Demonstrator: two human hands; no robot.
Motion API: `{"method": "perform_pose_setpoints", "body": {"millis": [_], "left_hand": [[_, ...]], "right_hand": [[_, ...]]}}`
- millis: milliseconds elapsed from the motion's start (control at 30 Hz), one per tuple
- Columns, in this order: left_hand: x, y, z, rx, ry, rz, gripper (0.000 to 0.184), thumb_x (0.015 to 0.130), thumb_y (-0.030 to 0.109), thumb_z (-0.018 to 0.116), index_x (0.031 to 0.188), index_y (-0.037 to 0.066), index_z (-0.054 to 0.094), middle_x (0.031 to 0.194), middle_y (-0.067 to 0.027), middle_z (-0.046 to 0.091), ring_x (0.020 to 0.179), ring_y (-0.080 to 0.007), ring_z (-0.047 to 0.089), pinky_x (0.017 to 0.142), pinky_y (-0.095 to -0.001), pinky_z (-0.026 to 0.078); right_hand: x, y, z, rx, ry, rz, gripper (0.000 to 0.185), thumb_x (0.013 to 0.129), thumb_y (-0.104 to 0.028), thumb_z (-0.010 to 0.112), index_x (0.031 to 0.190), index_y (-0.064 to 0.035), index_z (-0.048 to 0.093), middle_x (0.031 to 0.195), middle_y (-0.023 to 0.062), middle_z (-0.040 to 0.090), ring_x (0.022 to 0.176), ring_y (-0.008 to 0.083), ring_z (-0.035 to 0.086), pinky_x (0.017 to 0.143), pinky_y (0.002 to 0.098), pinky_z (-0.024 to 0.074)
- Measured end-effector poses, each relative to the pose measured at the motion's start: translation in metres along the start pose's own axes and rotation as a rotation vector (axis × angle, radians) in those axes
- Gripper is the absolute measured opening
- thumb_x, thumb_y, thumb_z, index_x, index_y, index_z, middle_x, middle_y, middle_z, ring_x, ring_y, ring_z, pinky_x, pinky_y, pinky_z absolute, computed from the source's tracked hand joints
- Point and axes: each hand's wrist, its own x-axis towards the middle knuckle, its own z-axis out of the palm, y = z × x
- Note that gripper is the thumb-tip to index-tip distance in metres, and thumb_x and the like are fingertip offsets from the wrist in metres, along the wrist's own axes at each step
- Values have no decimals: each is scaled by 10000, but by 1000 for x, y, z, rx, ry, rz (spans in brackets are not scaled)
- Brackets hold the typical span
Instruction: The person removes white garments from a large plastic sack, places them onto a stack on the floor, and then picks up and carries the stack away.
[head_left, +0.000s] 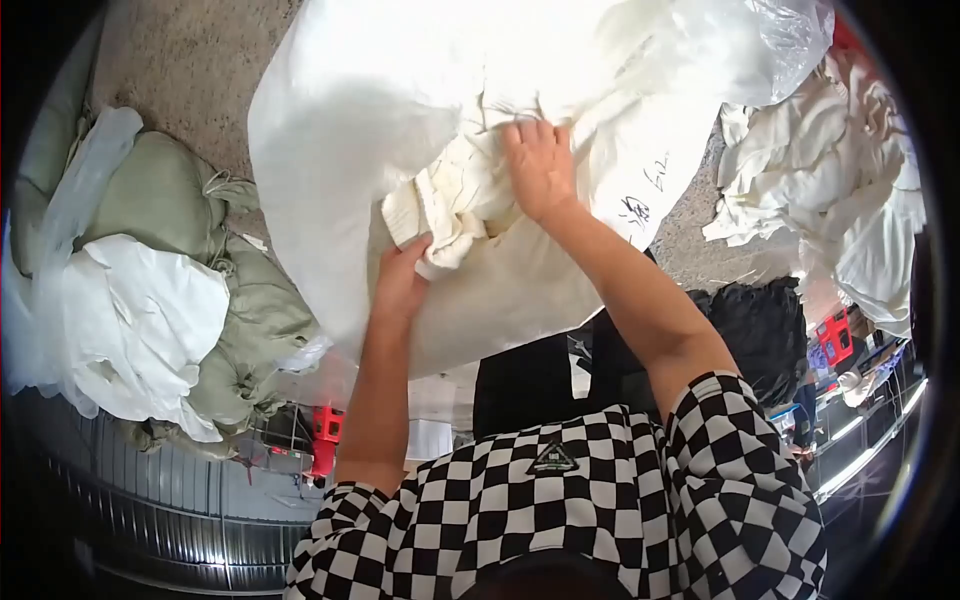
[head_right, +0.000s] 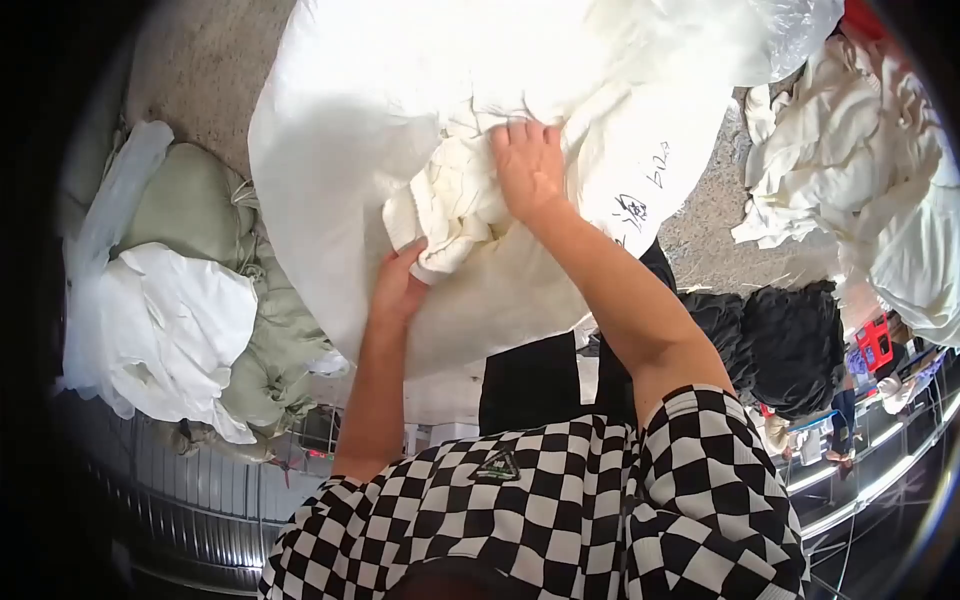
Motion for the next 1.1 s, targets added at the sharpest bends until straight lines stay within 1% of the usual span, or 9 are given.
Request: {"method": "perform_pose_setpoints", "body": {"millis": [100, 200, 300, 433, 533, 700, 900, 1033, 1100], "left_hand": [[-4, -2, 11, -182, 20, -117, 386, 789, 131, 608, 1130, -8, 494, 1060, -132, 568, 924, -238, 576, 798, -343, 469], [-14, -9, 11, -125, 99, -432, 431, 777, 161, 615, 1153, -2, 480, 1076, -134, 554, 952, -248, 556, 819, -356, 454], [-39, -10, 8, 274, -33, -158, 434, 785, 190, 591, 1146, -22, 479, 1078, -131, 547, 964, -247, 545, 837, -347, 439], [-83, -15, -4, -61, 48, -7, 354, 780, 101, 549, 1098, -49, 505, 1042, -127, 557, 946, -234, 545, 827, -332, 437], [-113, -23, -26, -192, -11, -33, 358, 814, 120, 481, 1115, -75, 479, 1092, -152, 539, 1000, -257, 535, 881, -363, 421], [-157, -2, -1, -290, 67, 0, 366, 823, 106, 471, 1139, -78, 452, 1116, -163, 532, 1035, -265, 522, 924, -383, 408], [-214, 5, 25, 428, 89, 309, 404, 753, 19, 533, 1147, -43, 470, 1081, -123, 554, 968, -190, 544, 837, -310, 434], [-283, 19, 27, 625, -132, 406, 282, 752, 14, 547, 1026, -53, 544, 968, -96, 603, 876, -153, 561, 785, -270, 438], [-330, 31, 37, 564, -206, 391, 286, 749, 10, 547, 1027, -60, 542, 946, -101, 610, 861, -153, 567, 781, -270, 439]], "right_hand": [[-21, -31, -8, 215, -476, -21, 223, 701, -126, 534, 921, -94, 534, 803, 96, 613, 786, 269, 590, 689, 427, 419], [-81, -86, -25, 664, -445, -60, 145, 666, -101, 552, 806, -70, 539, 698, 128, 600, 684, 280, 599, 604, 422, 440], [-111, -101, -41, 881, -432, -126, 165, 668, -82, 552, 831, -63, 541, 712, 110, 596, 697, 282, 589, 616, 413, 442], [-143, -108, -59, 901, -300, -285, 183, 692, -80, 541, 875, -66, 552, 832, 111, 570, 783, 292, 559, 659, 391, 438], [-164, -104, -66, 956, -448, -248, 222, 693, -84, 547, 915, -88, 562, 914, 106, 525, 864, 297, 518, 720, 386, 420], [-177, -99, -85, 719, -345, -284, 252, 681, -75, 556, 928, -122, 581, 888, 89, 514, 893, 280, 497, 764, 388, 391], [-193, -97, -110, 767, -430, -412, 204, 692, -77, 544, 873, -128, 624, 904, 105, 544, 906, 279, 515, 784, 377, 407], [-209, -91, -167, 996, -456, -459, 259, 686, -80, 565, 938, -101, 625, 895, 133, 570, 893, 294, 533, 779, 363, 431], [-215, -88, -210, 1123, -672, -336, 265, 708, -98, 604, 971, -65, 624, 934, 128, 571, 891, 264, 544, 785, 315, 436]]}}
